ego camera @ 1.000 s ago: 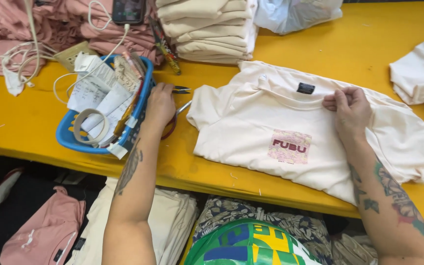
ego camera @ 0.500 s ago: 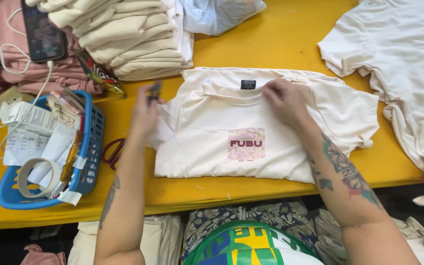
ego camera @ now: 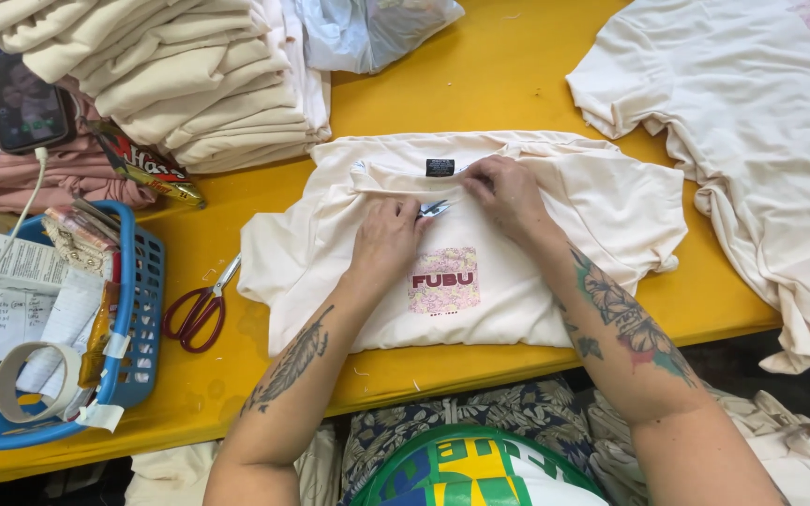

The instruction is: The person trims tags and loose threads from a white t-shirt using scissors and pliers. They cut the neck tag, trim threads along the hem, and remove a small tag near the chest logo.

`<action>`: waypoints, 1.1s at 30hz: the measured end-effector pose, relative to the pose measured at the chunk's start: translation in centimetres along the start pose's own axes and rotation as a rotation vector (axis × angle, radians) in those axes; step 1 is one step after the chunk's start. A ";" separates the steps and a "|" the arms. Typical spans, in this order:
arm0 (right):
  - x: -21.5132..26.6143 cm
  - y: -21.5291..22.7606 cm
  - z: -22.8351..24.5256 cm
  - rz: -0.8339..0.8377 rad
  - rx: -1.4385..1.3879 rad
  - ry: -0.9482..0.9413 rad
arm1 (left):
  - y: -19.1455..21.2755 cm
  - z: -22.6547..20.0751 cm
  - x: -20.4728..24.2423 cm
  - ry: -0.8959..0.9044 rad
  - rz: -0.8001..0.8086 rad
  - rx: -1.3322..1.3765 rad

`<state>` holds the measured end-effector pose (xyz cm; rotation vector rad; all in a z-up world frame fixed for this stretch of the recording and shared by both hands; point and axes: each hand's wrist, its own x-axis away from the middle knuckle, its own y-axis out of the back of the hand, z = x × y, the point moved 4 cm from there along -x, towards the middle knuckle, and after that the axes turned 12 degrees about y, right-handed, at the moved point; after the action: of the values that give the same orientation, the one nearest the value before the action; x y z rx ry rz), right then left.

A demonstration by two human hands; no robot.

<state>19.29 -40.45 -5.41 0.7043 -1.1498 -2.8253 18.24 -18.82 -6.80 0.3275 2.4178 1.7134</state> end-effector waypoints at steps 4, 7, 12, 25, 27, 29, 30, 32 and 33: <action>-0.2 -0.4 1.7 0.122 0.109 0.055 | 0.6 -0.8 -0.3 -0.045 -0.120 -0.129; -0.6 -0.7 0.6 0.119 0.121 0.049 | 1.9 -1.9 0.0 -0.043 -0.097 -0.115; -0.7 -0.8 -0.6 0.109 0.053 -0.006 | 2.4 -3.0 0.0 0.011 -0.034 -0.205; -0.7 -0.8 -1.0 0.124 -0.032 -0.032 | 2.7 -5.5 -0.7 -0.023 -0.069 -0.232; -0.7 -0.8 -1.3 0.116 -0.036 -0.031 | 2.2 -4.9 -0.9 -0.013 -0.068 -0.245; -0.8 -0.4 -2.0 0.055 -0.060 -0.066 | 1.7 -3.9 -1.0 -0.078 -0.149 -0.120; -0.7 -0.3 -1.6 0.054 -0.060 -0.062 | 2.2 -3.6 -0.9 -0.078 -0.153 -0.121; -0.6 0.0 -0.7 -0.032 -0.082 -0.061 | 2.8 -2.1 -0.9 0.094 -0.012 -0.008; -0.5 0.0 0.0 -0.032 -0.084 -0.058 | 3.2 -1.4 -0.7 0.096 -0.015 -0.010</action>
<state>19.72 -40.34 -5.24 0.6450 -1.0288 -2.9193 18.82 -19.21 -3.28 0.2309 2.4709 1.7729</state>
